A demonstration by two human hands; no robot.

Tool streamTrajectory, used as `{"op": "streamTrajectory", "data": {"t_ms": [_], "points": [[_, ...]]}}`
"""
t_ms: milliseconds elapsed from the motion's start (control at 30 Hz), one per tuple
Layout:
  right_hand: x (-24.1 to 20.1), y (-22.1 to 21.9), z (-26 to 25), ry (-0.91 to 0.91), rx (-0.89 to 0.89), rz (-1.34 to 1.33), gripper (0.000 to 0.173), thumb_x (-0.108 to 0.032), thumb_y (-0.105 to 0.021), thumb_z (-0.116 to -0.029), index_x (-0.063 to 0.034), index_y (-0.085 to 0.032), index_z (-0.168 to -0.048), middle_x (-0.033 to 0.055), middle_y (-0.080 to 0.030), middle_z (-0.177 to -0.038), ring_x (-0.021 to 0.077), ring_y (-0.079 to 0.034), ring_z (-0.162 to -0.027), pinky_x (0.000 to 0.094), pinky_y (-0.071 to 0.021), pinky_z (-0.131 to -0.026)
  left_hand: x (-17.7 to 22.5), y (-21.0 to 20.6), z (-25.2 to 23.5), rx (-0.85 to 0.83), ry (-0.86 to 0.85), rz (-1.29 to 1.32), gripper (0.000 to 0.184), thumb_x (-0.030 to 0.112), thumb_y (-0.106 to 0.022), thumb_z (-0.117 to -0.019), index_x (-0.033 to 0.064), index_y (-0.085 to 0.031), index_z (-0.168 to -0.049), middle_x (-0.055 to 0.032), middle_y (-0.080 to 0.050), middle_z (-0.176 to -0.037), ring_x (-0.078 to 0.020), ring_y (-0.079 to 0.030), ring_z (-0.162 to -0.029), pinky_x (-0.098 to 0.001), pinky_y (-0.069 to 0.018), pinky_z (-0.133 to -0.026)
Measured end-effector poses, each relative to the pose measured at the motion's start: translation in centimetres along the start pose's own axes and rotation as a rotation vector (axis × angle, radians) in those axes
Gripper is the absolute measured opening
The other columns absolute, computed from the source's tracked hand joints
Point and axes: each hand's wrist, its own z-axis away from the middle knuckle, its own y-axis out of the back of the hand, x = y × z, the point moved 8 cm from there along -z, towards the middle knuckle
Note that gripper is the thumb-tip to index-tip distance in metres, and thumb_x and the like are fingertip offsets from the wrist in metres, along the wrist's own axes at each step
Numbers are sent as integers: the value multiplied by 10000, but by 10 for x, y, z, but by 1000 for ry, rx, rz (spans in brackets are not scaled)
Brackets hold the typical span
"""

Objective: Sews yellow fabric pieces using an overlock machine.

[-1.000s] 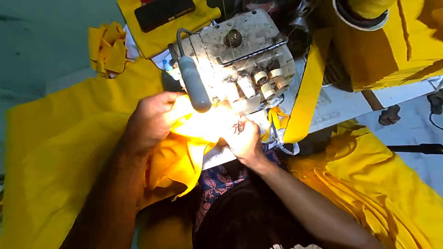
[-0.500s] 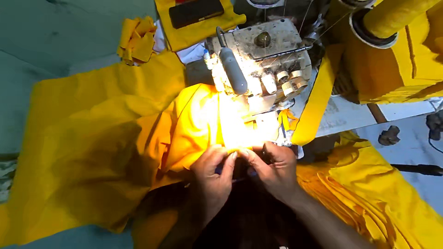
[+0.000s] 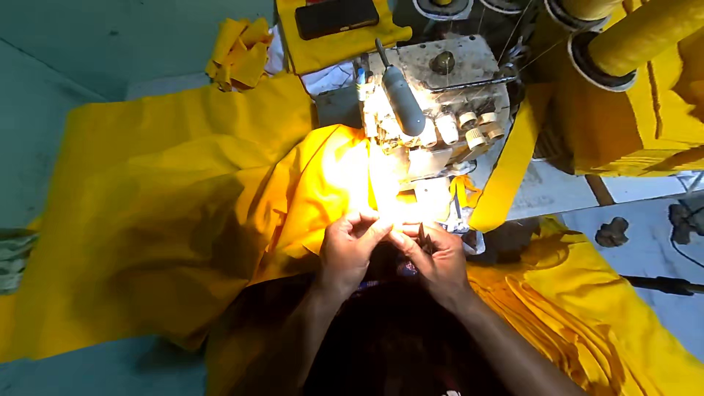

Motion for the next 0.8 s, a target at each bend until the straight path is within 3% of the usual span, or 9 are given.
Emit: {"op": "streamTrajectory", "data": {"t_ms": [100, 233, 333, 433, 500, 567, 667, 733, 800], "points": [[-12, 11, -6, 5, 46, -81, 190, -143, -721, -958, -19, -750, -1100, 50, -710, -1004, 62, -654, -731, 202, -584, -635, 49, 4, 6, 60, -418, -259, 98, 90, -721, -936, 83, -701, -1032, 6, -746, -920, -108, -723, -840, -291, -635, -769], [-16, 15, -14, -156, 26, -458, 246, -204, -721, -973, -26, -697, -1141, 10, -649, -728, 42, -556, -559, 192, -494, -514, 72, -16, 16, -190, -475, -191, 226, 89, -642, -1008, 23, -627, -1224, -52, -724, -1059, -148, -734, -807, -315, -664, -708], [-5, 2, -18, -411, -17, -644, 137, -166, -734, -943, -73, -666, -869, -8, -566, -574, 27, -505, -466, 175, -450, -467, 63, -28, 11, -326, -444, -277, 302, 178, -533, -1069, 22, -618, -1312, -48, -742, -1016, -123, -729, -798, -313, -652, -701], [5, 2, -16, -476, 62, -547, 153, -89, -743, -918, -37, -652, -807, 12, -560, -562, 43, -495, -445, 191, -447, -443, 64, -17, -16, -210, -644, -785, 275, 171, -519, -1018, 55, -698, -1192, -28, -750, -981, -99, -715, -801, -299, -612, -699], [-19, 4, -7, -335, 1, -332, 130, -145, -745, -927, -65, -686, -844, -36, -608, -623, 24, -537, -498, 195, -484, -478, 62, -5, -40, -228, -704, -1227, 349, 245, -552, -969, 65, -723, -1213, -98, -731, -1176, -260, -701, -1060, -453, -583, -846], [-60, -2, 6, -108, -113, -239, 163, -162, -735, -953, -70, -655, -845, -75, -576, -650, -29, -513, -548, 148, -451, -502, 63, 10, -55, -330, -673, -1460, 359, 326, -595, -936, 63, -742, -1131, -135, -682, -1084, -363, -632, -1051, -530, -541, -800], [-79, -3, 7, 33, -145, -327, 151, -117, -675, -997, -11, -661, -891, -52, -562, -658, -30, -500, -566, 140, -438, -513, 77, 15, -42, -472, -606, -1522, 306, 393, -593, -943, 119, -704, -860, -78, -646, -893, -299, -665, -872, -501, -551, -657], [-71, -1, -5, 1, -163, -417, 216, -205, -597, -1053, -23, -685, -978, -44, -620, -711, -3, -570, -606, 176, -511, -554, 88, 0, -17, -592, -642, -1382, 272, 371, -566, -971, 169, -713, -862, -15, -640, -812, -194, -653, -718, -415, -538, -563], [-63, -8, -17, -28, -267, -480, 329, -328, -518, -1087, -38, -663, -1029, -51, -597, -717, 3, -565, -627, 185, -505, -584, 104, -19, 11, -673, -647, -1209, 264, 358, -525, -1032, 186, -706, -946, 36, -611, -771, -95, -589, -645, -299, -490, -539]]}}
